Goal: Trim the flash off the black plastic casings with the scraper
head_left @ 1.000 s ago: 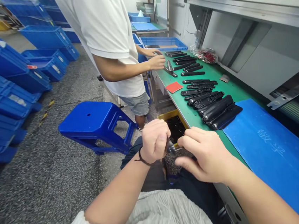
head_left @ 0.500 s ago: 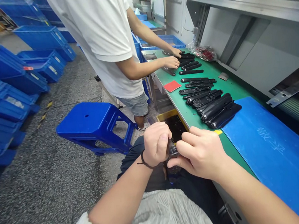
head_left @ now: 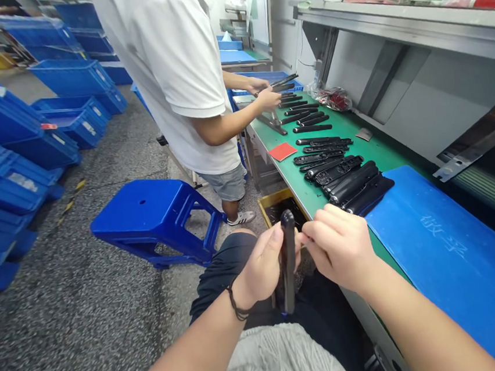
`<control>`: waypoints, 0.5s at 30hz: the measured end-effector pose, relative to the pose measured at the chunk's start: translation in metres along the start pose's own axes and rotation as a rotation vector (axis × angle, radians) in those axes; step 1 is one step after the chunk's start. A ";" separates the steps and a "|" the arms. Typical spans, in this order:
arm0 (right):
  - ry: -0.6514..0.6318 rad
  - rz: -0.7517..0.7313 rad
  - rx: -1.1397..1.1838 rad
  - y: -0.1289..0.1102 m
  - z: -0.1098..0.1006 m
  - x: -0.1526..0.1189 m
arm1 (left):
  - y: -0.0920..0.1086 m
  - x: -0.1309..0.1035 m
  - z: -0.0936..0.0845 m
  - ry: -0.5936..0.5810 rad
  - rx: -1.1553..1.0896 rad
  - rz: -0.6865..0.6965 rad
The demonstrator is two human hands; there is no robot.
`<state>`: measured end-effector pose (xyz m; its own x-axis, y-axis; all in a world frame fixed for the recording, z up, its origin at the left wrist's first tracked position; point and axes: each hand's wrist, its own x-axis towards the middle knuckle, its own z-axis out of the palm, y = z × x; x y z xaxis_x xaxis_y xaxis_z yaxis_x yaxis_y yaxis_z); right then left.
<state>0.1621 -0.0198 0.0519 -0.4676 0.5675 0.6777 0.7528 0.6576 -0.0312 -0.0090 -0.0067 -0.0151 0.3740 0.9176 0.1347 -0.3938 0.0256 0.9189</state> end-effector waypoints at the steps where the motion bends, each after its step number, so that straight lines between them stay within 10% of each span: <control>1: -0.036 0.036 0.042 0.003 -0.003 0.002 | 0.001 -0.001 -0.001 -0.013 -0.035 -0.025; 15: -0.139 0.077 -0.056 0.003 -0.009 0.002 | 0.011 -0.004 0.001 -0.058 0.384 0.176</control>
<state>0.1678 -0.0206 0.0595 -0.4647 0.6807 0.5663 0.8115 0.5832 -0.0351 -0.0139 -0.0108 -0.0049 0.3800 0.8706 0.3124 -0.1188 -0.2890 0.9499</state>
